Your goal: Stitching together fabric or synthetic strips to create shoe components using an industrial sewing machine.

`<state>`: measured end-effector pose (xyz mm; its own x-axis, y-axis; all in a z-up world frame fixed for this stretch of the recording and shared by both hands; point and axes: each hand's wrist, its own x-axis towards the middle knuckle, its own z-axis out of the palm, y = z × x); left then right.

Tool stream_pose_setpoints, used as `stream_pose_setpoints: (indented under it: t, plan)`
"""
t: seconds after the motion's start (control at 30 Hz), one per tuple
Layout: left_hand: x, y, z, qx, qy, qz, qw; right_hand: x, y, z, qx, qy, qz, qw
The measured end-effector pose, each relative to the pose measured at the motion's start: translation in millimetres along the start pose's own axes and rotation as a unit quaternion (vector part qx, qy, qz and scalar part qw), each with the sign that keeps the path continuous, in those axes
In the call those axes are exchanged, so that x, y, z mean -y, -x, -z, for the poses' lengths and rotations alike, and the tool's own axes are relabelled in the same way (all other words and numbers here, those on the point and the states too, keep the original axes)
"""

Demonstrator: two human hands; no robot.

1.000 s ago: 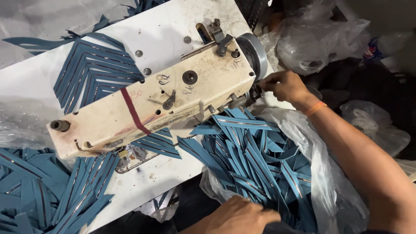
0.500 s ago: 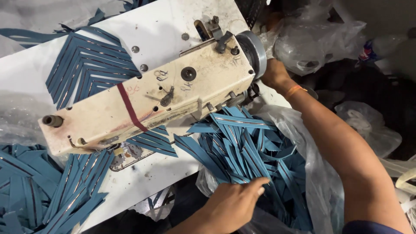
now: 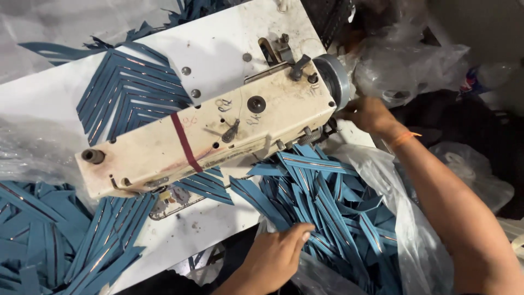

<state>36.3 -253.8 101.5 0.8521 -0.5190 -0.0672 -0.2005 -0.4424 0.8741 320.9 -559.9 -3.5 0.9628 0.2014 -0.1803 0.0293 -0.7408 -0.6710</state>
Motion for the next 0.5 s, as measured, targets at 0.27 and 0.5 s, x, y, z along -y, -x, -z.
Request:
stream_pose_setpoints:
  t: [0.27,0.5]
  plan:
    - [6.8,-4.1,-13.9,-0.046,0.011,-0.037,0.998,-25.7,-19.3,-8.7,-0.013,0.218,-0.012,0.976]
    - [6.4,-18.1,-22.1,0.008,-0.013,0.028,0.999,-28.5,-25.8,-16.8,0.050,0.304,0.050,0.950]
